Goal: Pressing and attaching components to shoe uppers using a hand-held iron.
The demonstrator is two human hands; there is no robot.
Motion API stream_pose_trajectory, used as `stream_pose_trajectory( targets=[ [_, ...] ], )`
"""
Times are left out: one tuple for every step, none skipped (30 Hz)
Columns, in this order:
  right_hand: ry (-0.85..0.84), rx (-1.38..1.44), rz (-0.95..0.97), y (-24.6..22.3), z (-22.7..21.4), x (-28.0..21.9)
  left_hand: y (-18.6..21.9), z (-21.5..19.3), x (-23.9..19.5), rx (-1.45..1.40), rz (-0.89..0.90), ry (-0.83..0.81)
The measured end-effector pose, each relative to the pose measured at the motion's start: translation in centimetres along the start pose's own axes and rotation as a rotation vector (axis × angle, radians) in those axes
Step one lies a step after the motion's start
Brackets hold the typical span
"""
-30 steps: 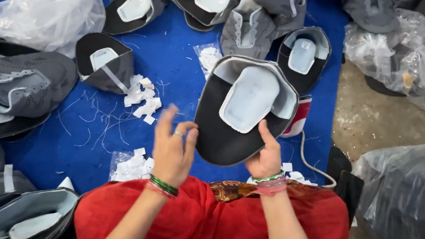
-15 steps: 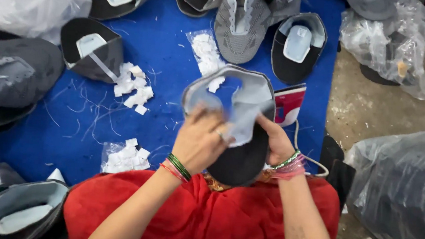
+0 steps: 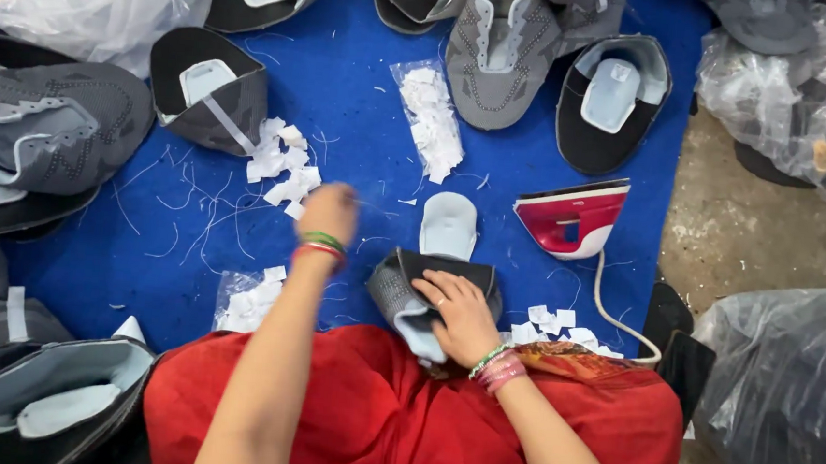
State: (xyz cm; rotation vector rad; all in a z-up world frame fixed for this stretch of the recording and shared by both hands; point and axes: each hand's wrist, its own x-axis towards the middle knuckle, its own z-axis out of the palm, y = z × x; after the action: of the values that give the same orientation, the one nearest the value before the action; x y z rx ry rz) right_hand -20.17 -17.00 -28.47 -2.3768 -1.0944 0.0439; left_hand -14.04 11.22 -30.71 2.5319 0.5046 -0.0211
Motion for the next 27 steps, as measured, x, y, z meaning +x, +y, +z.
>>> stream_pose_trajectory(
  targets=[
    [-0.052,-0.006,0.033,-0.9,-0.9,1.0,-2.5,-0.5,0.5,-0.043,-0.068,0.146],
    [-0.098,-0.014,0.063,-1.7,-1.9,2.2,-5.0,-1.2,1.4,-0.086,-0.133,0.298],
    [-0.097,-0.012,0.06,-1.3,-1.3,2.7,-5.6,-1.5,1.1,-0.084,-0.133,0.301],
    [-0.114,-0.066,0.079,-1.0,-0.6,3.2,-6.2,-1.9,0.8,-0.079,-0.236,0.254],
    [-0.13,-0.12,0.098,-0.6,0.1,3.7,-6.9,-2.3,0.5,-0.074,-0.339,0.208],
    [-0.135,-0.118,0.097,-0.1,0.4,3.9,-7.5,-1.3,0.4,-0.074,-0.343,0.206],
    [-0.139,-0.092,0.092,0.5,0.7,4.1,-8.1,-0.1,0.3,0.019,-0.261,0.259],
    [-0.142,-0.067,0.091,1.0,1.0,4.1,-8.6,1.1,0.0,0.111,-0.174,0.309],
    [-0.146,-0.066,0.095,0.7,0.5,3.9,-9.6,2.3,0.5,0.11,-0.176,0.303],
    [-0.207,-0.08,0.112,0.3,0.0,3.9,-10.8,3.2,1.0,0.152,-0.154,0.317],
    [-0.268,-0.095,0.129,0.0,-0.5,3.9,-11.8,4.1,1.6,0.195,-0.131,0.331],
    [-0.265,-0.093,0.132,-0.5,-0.1,3.1,-11.0,3.0,1.5,0.197,-0.127,0.33],
    [-0.272,-0.057,0.123,-1.0,0.4,2.3,-10.2,1.9,1.4,0.068,-0.227,0.357],
    [-0.284,-0.024,0.122,-1.4,0.7,1.1,-9.2,1.3,1.1,-0.066,-0.325,0.373],
    [-0.285,-0.026,0.133,-1.7,0.9,0.0,-8.4,0.9,0.9,-0.068,-0.32,0.362],
    [-0.168,0.054,0.05,-1.8,1.0,-0.8,-7.5,0.4,0.9,-0.411,-0.4,0.278],
    [-0.051,0.132,-0.036,-1.9,1.1,-1.6,-6.5,-0.1,0.9,-0.752,-0.471,0.182],
    [-0.05,0.127,-0.032,-1.5,0.5,-1.5,-6.4,0.7,1.2,-0.756,-0.468,0.177],
    [-0.219,0.368,0.356,-1.1,-0.1,-1.4,-6.2,1.6,1.5,-0.923,-0.379,0.113],
    [-0.386,0.612,0.742,-0.9,-0.6,-1.1,-6.1,2.2,2.1,-1.084,-0.284,0.043],
    [-0.377,0.612,0.747,0.8,0.9,-1.6,-4.8,2.1,1.8,-1.083,-0.276,0.036],
    [-0.181,0.597,0.665,2.5,2.3,-2.2,-3.5,2.2,1.4,-1.105,-0.287,-0.019],
    [0.015,0.577,0.581,4.2,3.9,-2.9,-2.3,2.4,1.1,-1.126,-0.297,-0.075],
    [0.015,0.575,0.596,3.5,2.8,-2.2,-1.8,3.5,0.9,-1.126,-0.301,-0.09],
    [-0.107,0.248,0.593,2.9,1.7,-1.4,-1.3,4.7,0.7,-1.134,-0.277,-0.114],
    [-0.226,-0.076,0.573,2.2,0.7,-0.3,-0.9,5.5,0.8,-1.141,-0.249,-0.132],
    [-0.226,-0.074,0.583,2.1,0.0,-0.1,0.0,6.5,0.4,-1.138,-0.249,-0.143]
  ],
)
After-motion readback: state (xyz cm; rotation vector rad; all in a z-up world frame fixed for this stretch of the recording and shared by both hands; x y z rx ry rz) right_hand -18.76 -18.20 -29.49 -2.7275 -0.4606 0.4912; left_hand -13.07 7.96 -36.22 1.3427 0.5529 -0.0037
